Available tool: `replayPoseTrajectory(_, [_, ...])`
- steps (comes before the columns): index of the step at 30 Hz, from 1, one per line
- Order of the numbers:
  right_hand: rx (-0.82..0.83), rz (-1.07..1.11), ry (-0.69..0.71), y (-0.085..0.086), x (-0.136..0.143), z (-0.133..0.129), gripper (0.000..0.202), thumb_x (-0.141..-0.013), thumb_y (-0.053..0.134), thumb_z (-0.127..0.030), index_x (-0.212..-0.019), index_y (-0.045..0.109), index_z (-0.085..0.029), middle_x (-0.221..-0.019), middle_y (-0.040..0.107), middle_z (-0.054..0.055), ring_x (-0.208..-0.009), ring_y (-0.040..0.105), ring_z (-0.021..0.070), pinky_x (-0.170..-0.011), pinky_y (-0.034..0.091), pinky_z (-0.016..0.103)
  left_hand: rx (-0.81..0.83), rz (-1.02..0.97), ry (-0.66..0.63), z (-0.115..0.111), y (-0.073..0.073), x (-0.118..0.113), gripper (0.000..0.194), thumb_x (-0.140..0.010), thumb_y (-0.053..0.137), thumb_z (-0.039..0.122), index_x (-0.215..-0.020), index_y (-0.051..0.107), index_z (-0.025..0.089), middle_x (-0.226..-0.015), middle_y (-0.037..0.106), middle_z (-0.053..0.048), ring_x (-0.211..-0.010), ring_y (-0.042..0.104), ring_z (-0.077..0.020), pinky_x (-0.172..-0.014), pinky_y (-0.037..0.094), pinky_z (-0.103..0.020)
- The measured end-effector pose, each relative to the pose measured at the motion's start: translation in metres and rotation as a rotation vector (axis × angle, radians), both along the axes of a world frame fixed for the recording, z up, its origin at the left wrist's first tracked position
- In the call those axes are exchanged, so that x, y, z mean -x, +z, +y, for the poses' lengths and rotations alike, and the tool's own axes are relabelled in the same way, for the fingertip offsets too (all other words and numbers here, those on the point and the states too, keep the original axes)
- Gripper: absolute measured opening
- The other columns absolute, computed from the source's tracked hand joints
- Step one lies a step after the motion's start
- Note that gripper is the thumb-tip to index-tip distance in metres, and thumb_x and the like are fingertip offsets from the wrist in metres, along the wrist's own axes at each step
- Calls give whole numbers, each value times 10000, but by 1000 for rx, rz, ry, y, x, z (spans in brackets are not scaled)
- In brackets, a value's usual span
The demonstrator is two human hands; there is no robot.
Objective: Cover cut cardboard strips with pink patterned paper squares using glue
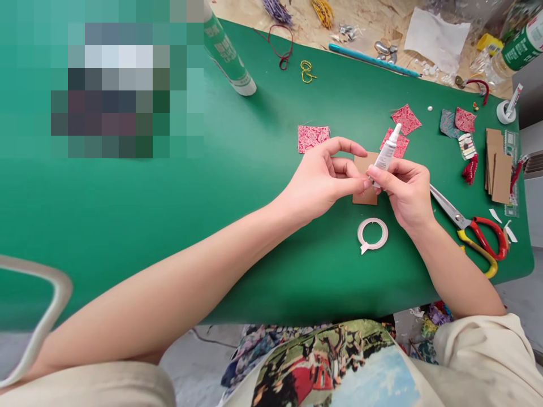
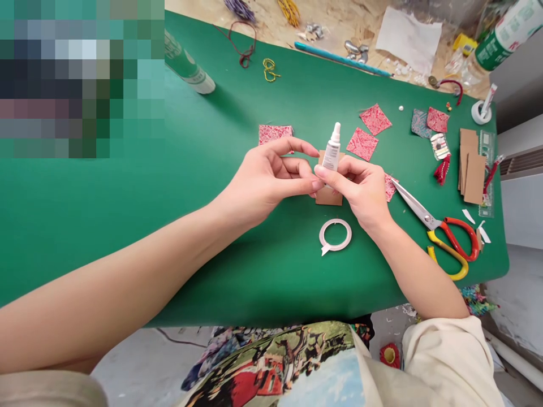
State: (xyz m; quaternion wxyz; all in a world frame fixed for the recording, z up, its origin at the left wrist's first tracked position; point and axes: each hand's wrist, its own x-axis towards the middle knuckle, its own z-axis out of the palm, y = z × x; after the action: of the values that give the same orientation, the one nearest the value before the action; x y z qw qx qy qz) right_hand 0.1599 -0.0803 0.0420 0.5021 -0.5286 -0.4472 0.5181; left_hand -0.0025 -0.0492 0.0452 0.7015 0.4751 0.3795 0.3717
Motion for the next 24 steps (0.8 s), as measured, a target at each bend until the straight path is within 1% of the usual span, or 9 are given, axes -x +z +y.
replayPoseTrajectory(3, [-20,20,-11,2,1,-1,445,-648,920,-506,-534,615,-202,-579,569,-43,-574,483,89,-574,426,270,-2,-6,-10,0,-1,0,360,-661,791,105,-930,568,192,-582,626,105,-552,678,-102,-633,568,-242])
replayPoseTrajectory(6, [-60,44,-22,4,1,-1,470,-671,923,-429,-507,550,-195,-548,511,-55,-567,449,77,-581,390,260,1,-10,-28,-1,-1,-1,370,-665,797,87,-922,554,196,-590,625,107,-540,670,-96,-627,568,-240])
replayPoseTrajectory(9, [-48,55,-13,4,0,0,481,-662,925,-398,-495,524,-191,-540,491,-61,-561,423,70,-584,371,258,14,-16,-46,-1,0,-2,374,-664,789,64,-913,542,196,-588,622,107,-531,658,-88,-617,559,-230])
replayPoseTrajectory(13, [1,35,-13,1,0,0,449,-675,908,-440,-512,567,-198,-557,533,-51,-584,467,87,-591,396,270,8,-18,-33,0,-1,-2,369,-659,768,50,-909,541,198,-576,616,108,-517,633,-74,-591,528,-207])
replayPoseTrajectory(16, [-23,21,-13,-1,1,0,393,-675,913,-490,-571,665,-203,-598,587,-42,-594,478,88,-592,407,273,-24,3,9,1,-3,-2,381,-654,779,60,-911,540,208,-579,608,114,-513,624,-72,-568,504,-196])
replayPoseTrajectory(18, [-36,14,-15,-2,1,1,398,-669,914,-527,-591,692,-206,-618,601,-40,-596,477,86,-593,410,274,-44,7,25,0,-3,-2,383,-657,789,74,-912,539,211,-584,612,112,-522,623,-73,-567,502,-195])
replayPoseTrajectory(21, [-18,17,-4,-1,-1,3,458,-655,912,-574,-573,655,-203,-614,582,-42,-603,489,88,-597,418,267,-67,11,8,-1,-3,-1,364,-670,802,101,-927,567,204,-604,628,97,-555,637,-83,-592,525,-208])
replayPoseTrajectory(24, [6,32,85,4,-5,6,507,-645,913,-600,-593,608,-198,-622,584,-45,-593,504,85,-584,427,253,-100,20,6,-1,-3,0,354,-679,838,142,-964,634,190,-644,644,72,-622,669,-106,-635,552,-230])
